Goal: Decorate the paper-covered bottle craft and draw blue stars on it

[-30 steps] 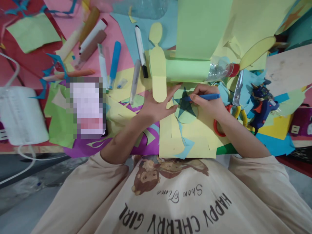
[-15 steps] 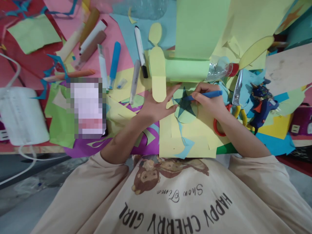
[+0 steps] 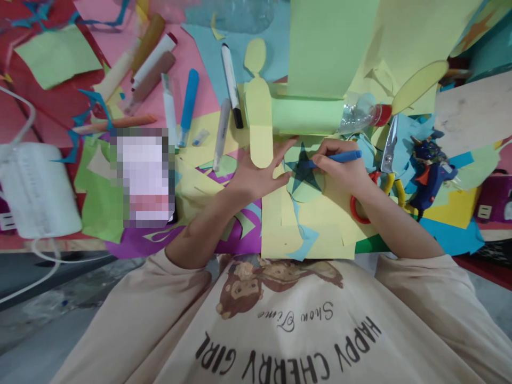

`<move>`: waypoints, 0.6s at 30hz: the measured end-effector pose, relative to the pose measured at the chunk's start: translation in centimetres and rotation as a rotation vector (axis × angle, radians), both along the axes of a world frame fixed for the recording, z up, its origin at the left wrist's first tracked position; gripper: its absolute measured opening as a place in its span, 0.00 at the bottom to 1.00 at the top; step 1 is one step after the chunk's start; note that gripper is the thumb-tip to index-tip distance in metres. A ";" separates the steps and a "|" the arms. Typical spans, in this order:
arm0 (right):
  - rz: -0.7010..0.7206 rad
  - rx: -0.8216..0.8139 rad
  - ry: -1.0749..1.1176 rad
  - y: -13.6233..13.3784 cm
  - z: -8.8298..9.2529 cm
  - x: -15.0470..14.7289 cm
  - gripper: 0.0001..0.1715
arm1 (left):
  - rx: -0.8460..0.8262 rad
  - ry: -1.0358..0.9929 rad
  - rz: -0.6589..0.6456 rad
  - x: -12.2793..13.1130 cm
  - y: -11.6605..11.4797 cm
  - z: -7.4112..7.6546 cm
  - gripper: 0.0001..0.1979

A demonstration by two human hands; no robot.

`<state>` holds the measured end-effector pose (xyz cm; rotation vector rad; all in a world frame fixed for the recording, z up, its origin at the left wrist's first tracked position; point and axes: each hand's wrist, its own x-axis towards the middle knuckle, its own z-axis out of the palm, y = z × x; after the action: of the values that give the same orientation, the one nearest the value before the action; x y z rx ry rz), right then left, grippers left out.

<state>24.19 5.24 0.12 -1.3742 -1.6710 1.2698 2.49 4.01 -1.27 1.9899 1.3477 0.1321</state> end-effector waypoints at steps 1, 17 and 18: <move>-0.013 0.006 0.007 0.0 0.0 0.0 0.14 | -0.006 0.010 -0.005 0.0 0.0 0.1 0.36; -0.023 0.000 0.006 0.0 0.0 0.0 0.15 | -0.011 0.013 -0.008 0.0 0.1 0.2 0.35; -0.019 -0.002 -0.004 -0.1 -0.1 0.0 0.15 | -0.007 0.008 -0.005 0.0 0.1 0.2 0.35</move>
<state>24.18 5.19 0.06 -1.3914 -1.6561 1.2596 2.49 4.07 -1.07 1.9899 1.3464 0.1171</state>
